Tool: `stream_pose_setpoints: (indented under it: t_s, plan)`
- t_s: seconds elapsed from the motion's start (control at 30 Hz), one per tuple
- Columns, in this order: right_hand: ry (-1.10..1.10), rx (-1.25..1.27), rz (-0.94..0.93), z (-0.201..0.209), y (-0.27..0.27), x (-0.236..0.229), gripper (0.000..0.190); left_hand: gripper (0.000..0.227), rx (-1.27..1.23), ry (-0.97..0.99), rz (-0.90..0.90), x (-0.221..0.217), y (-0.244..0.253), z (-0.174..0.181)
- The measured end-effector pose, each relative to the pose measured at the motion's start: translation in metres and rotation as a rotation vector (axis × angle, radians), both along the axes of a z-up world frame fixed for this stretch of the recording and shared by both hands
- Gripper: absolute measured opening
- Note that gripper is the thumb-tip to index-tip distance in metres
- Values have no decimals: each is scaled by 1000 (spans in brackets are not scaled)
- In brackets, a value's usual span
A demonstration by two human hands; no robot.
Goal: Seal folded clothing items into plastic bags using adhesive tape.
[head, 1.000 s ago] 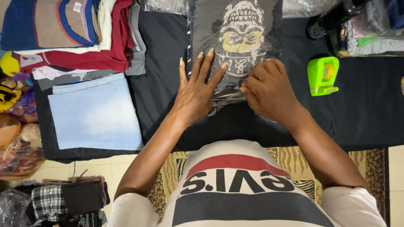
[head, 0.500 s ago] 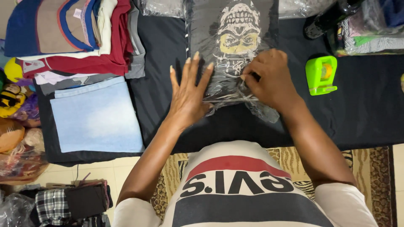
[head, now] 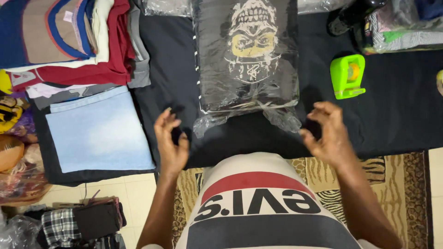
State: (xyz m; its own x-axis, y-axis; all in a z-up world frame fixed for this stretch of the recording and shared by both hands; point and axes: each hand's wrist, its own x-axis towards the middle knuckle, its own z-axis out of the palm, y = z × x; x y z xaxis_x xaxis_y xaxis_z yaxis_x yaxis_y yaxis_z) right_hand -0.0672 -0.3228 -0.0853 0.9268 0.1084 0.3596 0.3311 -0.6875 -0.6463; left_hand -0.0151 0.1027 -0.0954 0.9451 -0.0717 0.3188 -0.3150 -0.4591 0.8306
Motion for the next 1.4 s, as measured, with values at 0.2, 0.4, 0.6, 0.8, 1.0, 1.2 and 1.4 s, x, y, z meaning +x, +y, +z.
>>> stream_pose_setpoints:
  t_s: [0.2, 0.4, 0.6, 0.8, 1.0, 1.2, 1.4]
  plan:
    - [-240, 43, -66, -39, 41, 2, 42, 46, 19, -56, -23, -22, -31, -24]
    - [-281, -116, -61, -27, 37, 20, 15, 13, 44, -79, -8, -2, -36, 7]
    - [-215, 2, -81, -23, 11, 18, 10, 10, -85, 24, -74, 16, -23, 20]
    - [-91, 193, -96, 0, 23, 23, 9, 9, -183, 133, -85, 25, -19, 7]
    - [21, 440, -179, -8, 25, 21, 44, 11, -381, 268, 36, 23, -24, -12]
    - [118, 470, -94, -50, -9, 42, 5, 14, -596, 339, 183, 31, -21, -53]
    - [164, 640, 10, -70, 6, 75, 8, 16, -727, 311, 306, 58, -20, -51]
